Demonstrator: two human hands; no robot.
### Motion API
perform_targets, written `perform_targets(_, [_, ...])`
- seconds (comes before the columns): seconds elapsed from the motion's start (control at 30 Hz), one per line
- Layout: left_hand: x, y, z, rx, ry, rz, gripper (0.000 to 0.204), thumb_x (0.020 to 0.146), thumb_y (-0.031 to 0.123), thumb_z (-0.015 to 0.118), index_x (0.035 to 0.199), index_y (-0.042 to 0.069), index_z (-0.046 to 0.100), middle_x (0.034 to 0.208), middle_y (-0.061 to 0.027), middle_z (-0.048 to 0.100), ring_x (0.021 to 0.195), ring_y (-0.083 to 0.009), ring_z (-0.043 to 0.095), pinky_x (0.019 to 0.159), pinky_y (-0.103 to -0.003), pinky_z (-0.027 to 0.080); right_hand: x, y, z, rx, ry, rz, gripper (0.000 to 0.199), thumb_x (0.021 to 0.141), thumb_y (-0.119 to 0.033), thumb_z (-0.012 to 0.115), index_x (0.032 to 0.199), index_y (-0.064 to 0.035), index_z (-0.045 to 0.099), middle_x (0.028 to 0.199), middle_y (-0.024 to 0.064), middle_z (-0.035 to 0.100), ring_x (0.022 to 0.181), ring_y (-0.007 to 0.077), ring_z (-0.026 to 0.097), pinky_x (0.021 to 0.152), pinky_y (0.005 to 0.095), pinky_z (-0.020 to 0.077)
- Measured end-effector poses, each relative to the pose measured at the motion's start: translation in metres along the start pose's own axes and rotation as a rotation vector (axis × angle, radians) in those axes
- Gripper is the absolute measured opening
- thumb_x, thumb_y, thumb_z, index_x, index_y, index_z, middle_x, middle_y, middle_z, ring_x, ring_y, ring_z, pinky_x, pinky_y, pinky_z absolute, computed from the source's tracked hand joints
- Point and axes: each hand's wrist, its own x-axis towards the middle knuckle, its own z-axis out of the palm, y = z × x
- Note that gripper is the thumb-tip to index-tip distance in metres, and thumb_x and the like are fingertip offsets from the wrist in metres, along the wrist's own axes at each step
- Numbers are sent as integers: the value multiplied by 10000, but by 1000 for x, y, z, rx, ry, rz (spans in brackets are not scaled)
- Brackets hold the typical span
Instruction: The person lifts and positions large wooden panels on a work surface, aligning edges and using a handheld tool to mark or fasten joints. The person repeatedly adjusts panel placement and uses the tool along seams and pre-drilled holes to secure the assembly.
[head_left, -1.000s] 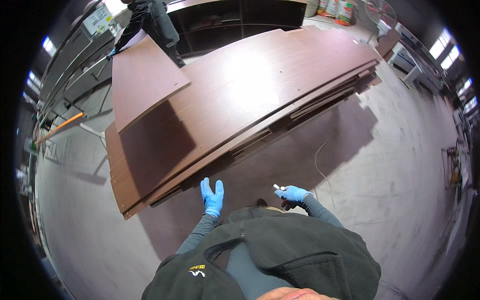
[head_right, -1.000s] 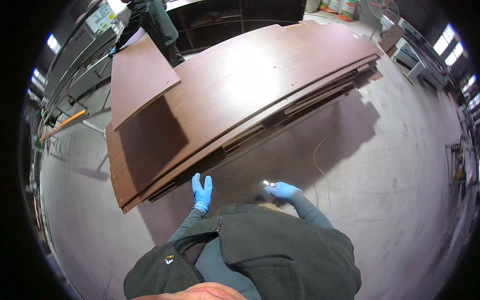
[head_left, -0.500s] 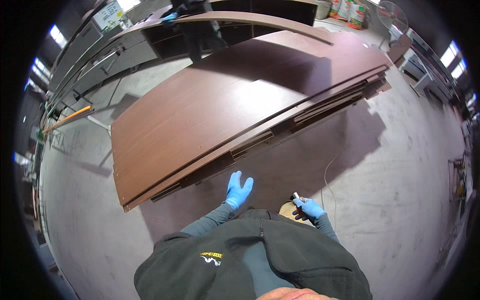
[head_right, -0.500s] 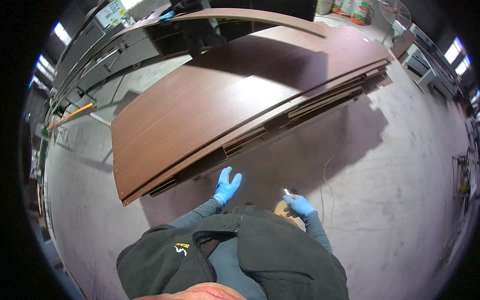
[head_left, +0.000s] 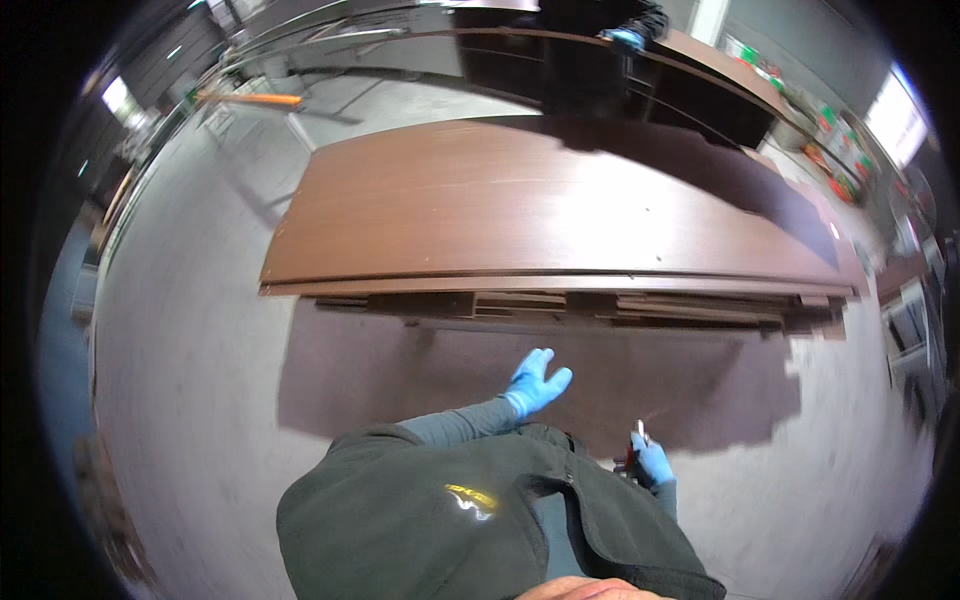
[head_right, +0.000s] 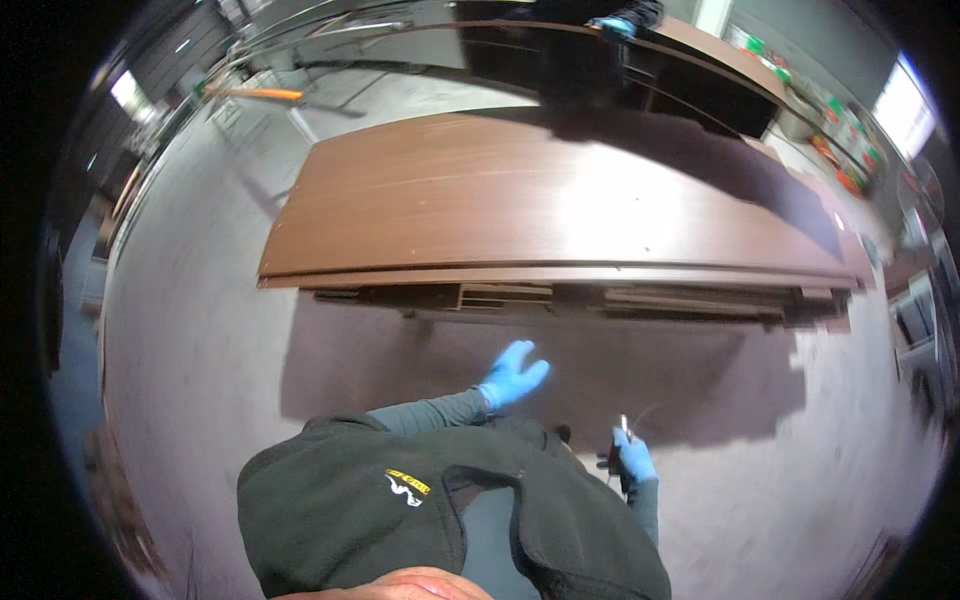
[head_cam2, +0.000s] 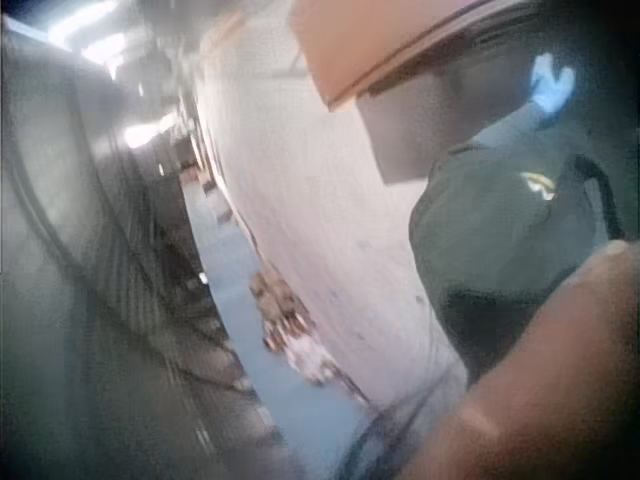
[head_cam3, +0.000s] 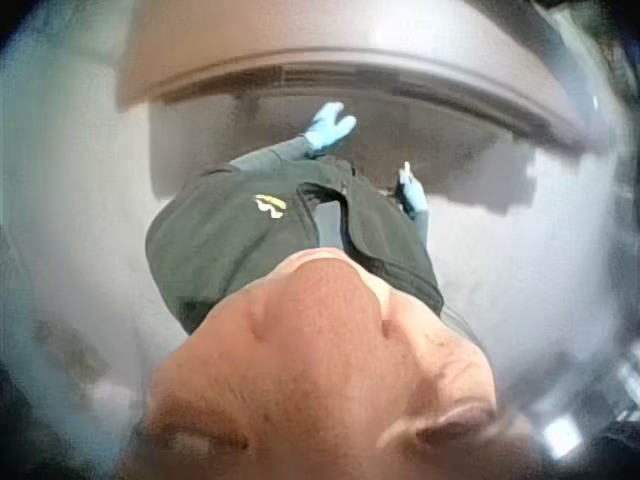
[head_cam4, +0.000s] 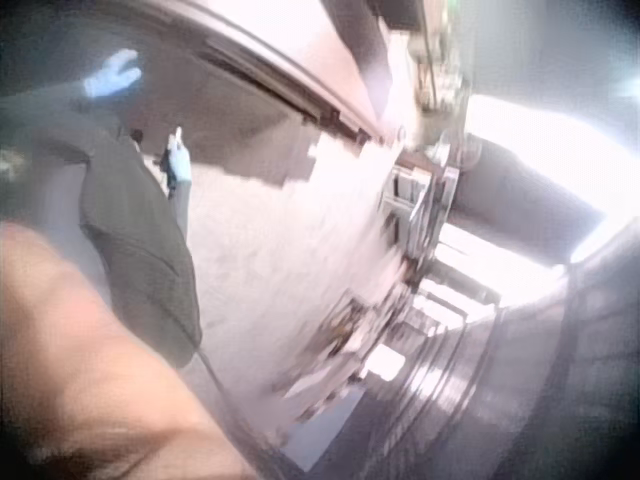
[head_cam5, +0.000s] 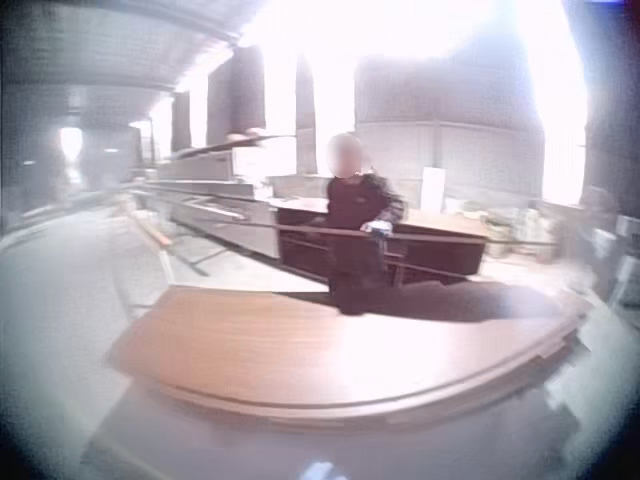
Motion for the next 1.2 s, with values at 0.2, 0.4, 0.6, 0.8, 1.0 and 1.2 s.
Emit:
perform_targets(0.2, [-13,14,31,12,9,-156,934,985,640,649,1611,-20,439,1691,-306,364,1600,-427,315,1306,-486,287,19,-21,-52,-300,-86,56,538,1074,-498,544,1362,-44,514,1048,267,769,702,321,772,519,374,537])
perform_targets(0.4, [-8,-6,31,-4,39,-225,949,985,654,637,1619,-22,430,1701,-278,368,1609,-399,305,1320,-473,260,27,-56,-38,-340,-150,10,453,1071,-488,553,1189,-51,549,1046,272,762,724,321,770,531,379,541])
perform_targets(0.6, [17,5,24,66,187,-174,835,1005,554,670,1586,-11,468,1666,-308,392,1573,-450,345,1294,-519,292,50,-57,-31,-255,-188,-1,360,1076,-398,611,1100,-40,638,874,79,673,866,260,731,694,423,576])
perform_targets(0.8, [67,8,-20,292,705,75,1084,910,504,772,1711,31,215,1778,-294,97,1633,-508,129,1305,-605,187,93,-50,-39,-496,-92,-38,452,1062,-433,602,1046,5,709,910,83,706,859,183,625,828,363,513])
perform_targets(1.0, [112,-24,-72,388,954,36,1105,931,459,787,1720,24,146,1765,-315,61,1636,-508,81,1312,-609,154,127,-74,-21,-497,-125,-15,572,1062,-480,607,1148,79,688,975,134,737,888,196,632,862,381,520])
perform_targets(1.2, [143,-68,-99,24,967,-423,1105,937,560,751,1685,-32,193,1734,-378,102,1623,-514,155,1307,-566,228,118,-129,17,-420,-177,42,533,1065,-444,624,1245,57,641,983,177,771,812,245,726,741,396,580])
